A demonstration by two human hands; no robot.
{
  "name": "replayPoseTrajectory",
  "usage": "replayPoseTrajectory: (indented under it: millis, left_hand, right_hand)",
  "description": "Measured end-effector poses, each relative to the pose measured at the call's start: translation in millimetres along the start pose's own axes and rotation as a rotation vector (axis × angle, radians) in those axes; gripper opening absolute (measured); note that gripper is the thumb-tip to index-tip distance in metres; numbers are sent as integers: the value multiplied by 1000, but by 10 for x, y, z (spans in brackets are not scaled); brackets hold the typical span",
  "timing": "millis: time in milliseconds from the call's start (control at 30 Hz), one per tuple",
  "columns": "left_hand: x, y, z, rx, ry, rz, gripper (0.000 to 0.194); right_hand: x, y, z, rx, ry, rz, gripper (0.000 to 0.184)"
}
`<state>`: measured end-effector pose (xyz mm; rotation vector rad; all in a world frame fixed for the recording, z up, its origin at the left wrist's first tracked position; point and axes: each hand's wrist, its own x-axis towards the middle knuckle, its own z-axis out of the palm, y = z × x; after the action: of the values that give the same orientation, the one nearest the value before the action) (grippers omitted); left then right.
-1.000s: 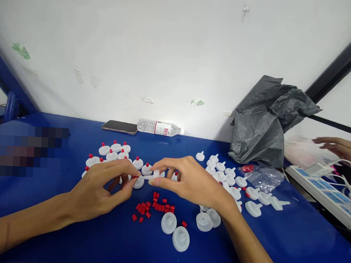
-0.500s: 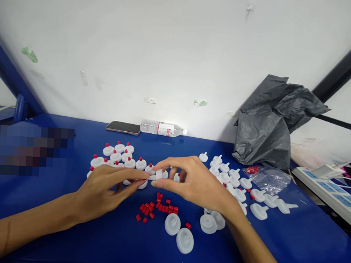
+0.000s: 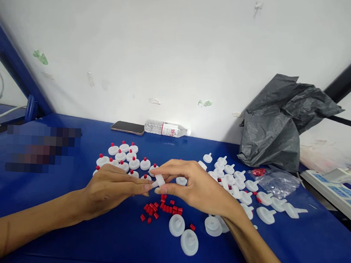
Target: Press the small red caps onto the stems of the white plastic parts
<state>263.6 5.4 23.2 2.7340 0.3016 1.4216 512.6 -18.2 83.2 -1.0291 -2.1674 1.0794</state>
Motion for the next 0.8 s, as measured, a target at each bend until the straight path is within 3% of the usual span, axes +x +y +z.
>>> replayPoseTrajectory:
  millis: [167, 367, 533, 667, 800]
  left_hand:
    - [-3, 33, 16, -48, -64, -27, 17]
    - [-23, 48, 20, -93, -16, -41, 15]
    - [32, 55, 16, -66, 42, -29, 13]
    - [94, 75, -3, -54, 66, -59, 17]
    - [84, 69, -24, -16, -38, -116, 23]
  right_hand:
    - [4, 58, 22, 29, -47, -26, 38]
    - [-8, 23, 34, 2, -17, -62, 34]
    - [-19, -29, -11, 14, 26, -8, 36]
    - [-15, -38, -82, -106, 67, 24, 30]
    - [-42, -42, -206, -306, 171, 50, 25]
